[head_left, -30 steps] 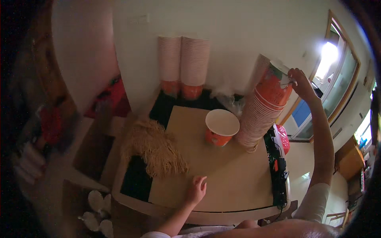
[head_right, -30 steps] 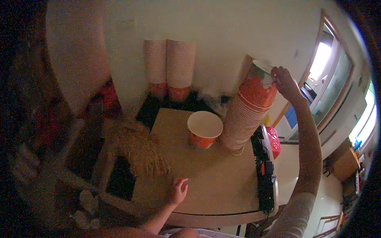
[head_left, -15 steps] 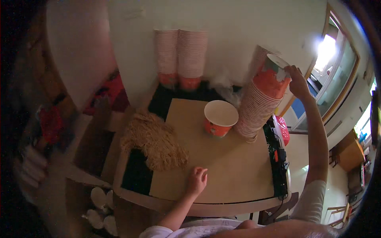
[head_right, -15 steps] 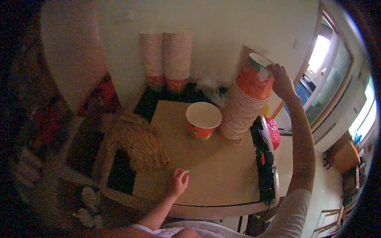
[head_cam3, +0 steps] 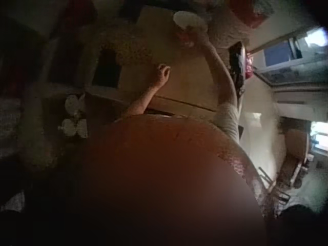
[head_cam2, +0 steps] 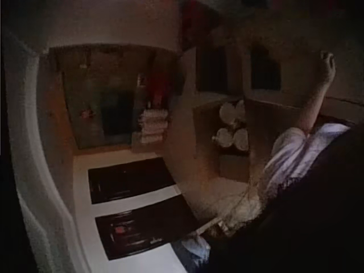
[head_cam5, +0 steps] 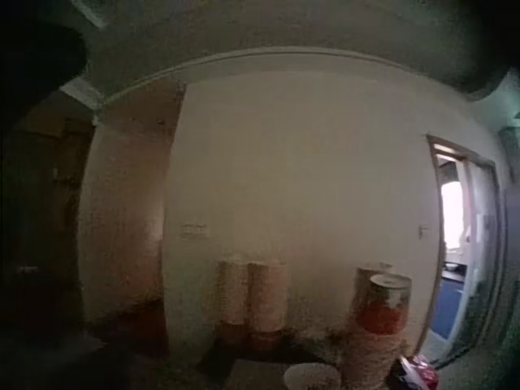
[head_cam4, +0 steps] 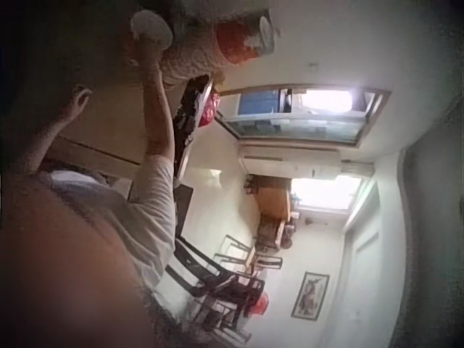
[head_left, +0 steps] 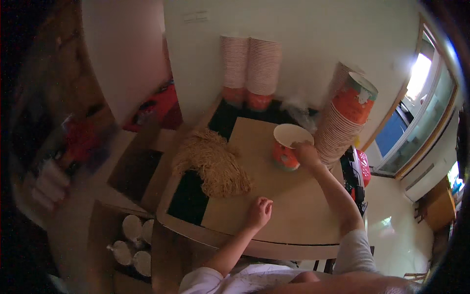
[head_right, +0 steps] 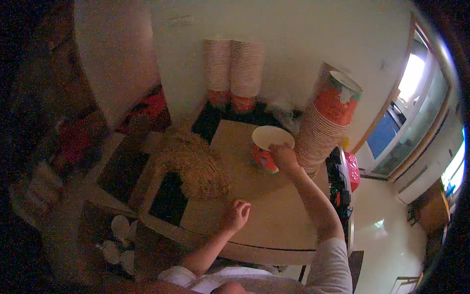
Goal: Attaching handle strings to large paper buckets by threading them through pre-punched holes.
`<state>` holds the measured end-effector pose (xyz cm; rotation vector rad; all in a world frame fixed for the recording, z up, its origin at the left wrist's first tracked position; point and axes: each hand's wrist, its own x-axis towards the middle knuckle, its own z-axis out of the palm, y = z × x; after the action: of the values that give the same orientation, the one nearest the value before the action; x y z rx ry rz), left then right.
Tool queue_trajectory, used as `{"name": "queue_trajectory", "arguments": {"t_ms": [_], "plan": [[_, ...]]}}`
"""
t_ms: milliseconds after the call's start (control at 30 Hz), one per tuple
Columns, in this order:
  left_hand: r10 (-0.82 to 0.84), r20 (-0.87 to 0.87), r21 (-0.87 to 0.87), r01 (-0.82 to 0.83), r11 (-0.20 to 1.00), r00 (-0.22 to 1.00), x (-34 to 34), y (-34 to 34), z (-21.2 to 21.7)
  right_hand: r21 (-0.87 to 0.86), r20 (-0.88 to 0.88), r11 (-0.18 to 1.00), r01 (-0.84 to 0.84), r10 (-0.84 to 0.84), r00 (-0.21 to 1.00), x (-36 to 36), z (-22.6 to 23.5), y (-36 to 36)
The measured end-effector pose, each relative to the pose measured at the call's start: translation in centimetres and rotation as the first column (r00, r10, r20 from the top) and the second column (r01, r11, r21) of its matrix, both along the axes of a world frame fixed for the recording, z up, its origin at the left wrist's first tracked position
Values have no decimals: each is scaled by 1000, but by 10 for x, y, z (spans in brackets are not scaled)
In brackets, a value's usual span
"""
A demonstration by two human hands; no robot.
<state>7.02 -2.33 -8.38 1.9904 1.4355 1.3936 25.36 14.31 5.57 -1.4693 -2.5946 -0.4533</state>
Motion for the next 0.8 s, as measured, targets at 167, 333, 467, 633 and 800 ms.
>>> {"name": "queue_trajectory", "arguments": {"t_ms": [167, 333, 467, 633, 800], "plan": [[7, 250, -84, 14, 996, 968, -4, 10, -42, 7, -392, 944, -329, 305, 868, -7, 49, -102], [0, 580, -188, 134, 973, 815, -23, 0, -42, -47, -401, 952, -303, 259, 878, 22, 32, -196], [77, 641, -164, 38, 986, 764, -61, -4, -39, -104, -443, 953, -285, 212, 871, 29, 17, -221], [304, 277, -208, -252, 945, 912, -87, 10, -5, -70, -461, 960, -269, 208, 862, 23, 17, -226], [403, 307, -16, -419, 908, 862, -130, 44, -20, -13, -623, 973, -231, 173, 763, 16, 19, -251]]}}
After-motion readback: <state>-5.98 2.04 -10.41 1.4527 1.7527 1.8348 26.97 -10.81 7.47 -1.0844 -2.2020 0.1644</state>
